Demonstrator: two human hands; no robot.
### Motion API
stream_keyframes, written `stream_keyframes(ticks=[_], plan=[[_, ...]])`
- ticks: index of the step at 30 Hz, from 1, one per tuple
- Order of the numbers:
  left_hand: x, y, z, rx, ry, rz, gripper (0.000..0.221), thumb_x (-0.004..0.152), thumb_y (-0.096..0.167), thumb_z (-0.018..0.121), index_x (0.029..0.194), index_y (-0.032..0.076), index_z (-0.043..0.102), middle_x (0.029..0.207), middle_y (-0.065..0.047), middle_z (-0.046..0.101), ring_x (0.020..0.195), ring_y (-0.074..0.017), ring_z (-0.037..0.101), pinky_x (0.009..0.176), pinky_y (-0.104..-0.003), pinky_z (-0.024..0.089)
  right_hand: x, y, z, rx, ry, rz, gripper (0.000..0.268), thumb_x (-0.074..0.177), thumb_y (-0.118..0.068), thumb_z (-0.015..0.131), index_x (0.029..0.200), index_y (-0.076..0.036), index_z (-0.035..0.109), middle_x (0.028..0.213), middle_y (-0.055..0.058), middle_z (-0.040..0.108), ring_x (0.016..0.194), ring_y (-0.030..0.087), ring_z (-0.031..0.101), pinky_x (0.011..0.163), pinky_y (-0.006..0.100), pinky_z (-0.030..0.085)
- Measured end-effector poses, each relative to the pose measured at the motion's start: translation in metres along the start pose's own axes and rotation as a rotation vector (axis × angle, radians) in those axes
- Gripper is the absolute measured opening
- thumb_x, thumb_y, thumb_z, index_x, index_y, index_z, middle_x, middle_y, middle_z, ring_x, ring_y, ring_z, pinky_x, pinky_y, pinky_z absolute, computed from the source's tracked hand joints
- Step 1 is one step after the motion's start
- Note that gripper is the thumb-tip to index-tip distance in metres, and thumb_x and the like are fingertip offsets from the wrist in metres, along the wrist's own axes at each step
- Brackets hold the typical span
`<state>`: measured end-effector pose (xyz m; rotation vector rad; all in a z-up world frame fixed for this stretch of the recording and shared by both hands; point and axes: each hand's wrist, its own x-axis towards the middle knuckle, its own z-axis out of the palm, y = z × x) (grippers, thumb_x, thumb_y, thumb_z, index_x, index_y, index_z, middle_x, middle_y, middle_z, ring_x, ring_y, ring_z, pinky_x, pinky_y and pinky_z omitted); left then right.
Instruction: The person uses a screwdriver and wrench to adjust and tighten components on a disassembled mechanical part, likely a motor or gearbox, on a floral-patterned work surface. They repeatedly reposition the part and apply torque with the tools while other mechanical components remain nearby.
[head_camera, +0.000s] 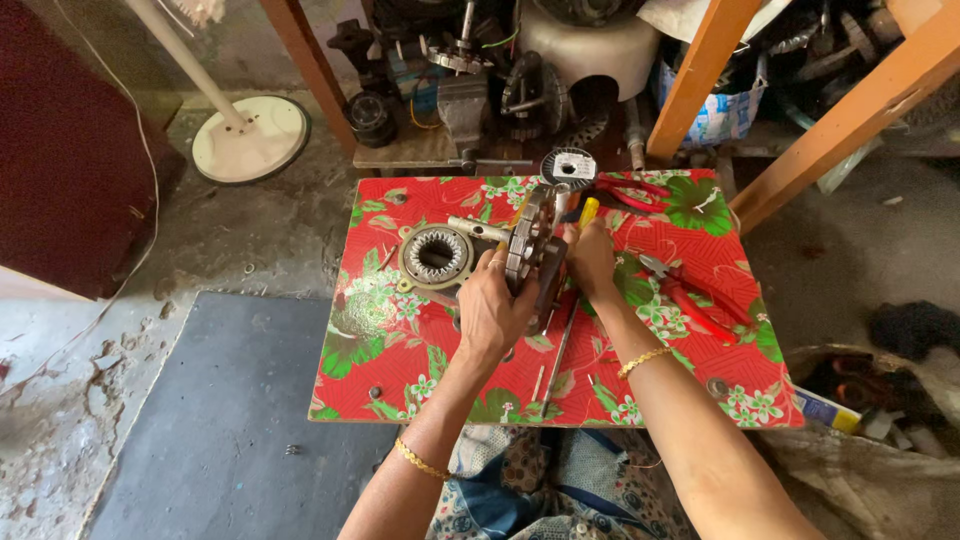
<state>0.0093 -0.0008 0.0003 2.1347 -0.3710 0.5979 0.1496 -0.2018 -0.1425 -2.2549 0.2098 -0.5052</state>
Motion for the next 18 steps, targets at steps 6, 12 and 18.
stream_keyframes(ticks=[6,12,18], plan=[[0.011,-0.003,-0.004,-0.024,-0.088,0.022,0.035,0.082,0.022,0.073,0.103,-0.005,0.065,0.089,-0.024,0.064,0.075,-0.0440,0.064,0.067,-0.050,0.050,-0.003,-0.005,-0.001,-0.042,-0.025,0.035,0.051,0.100,-0.037,0.057,0.114,0.012,0.050,0.099,0.036,0.068,0.097,0.051,0.067,0.086,0.056,0.052],[0.022,-0.005,-0.005,-0.025,-0.111,0.057,0.030,0.082,0.022,0.074,0.091,-0.004,0.063,0.084,-0.025,0.064,0.073,-0.0431,0.064,0.065,-0.050,0.049,-0.001,-0.013,-0.005,-0.023,-0.029,0.061,0.048,0.097,-0.034,0.060,0.114,0.011,0.050,0.103,0.036,0.067,0.099,0.052,0.065,0.085,0.057,0.050],[0.016,0.001,-0.011,-0.067,-0.112,0.036,0.033,0.083,0.023,0.072,0.104,-0.003,0.066,0.088,-0.024,0.063,0.073,-0.0425,0.064,0.065,-0.050,0.049,-0.004,-0.011,-0.002,-0.044,-0.002,0.043,0.047,0.099,-0.033,0.060,0.115,0.010,0.050,0.103,0.037,0.067,0.099,0.052,0.065,0.085,0.058,0.050]])
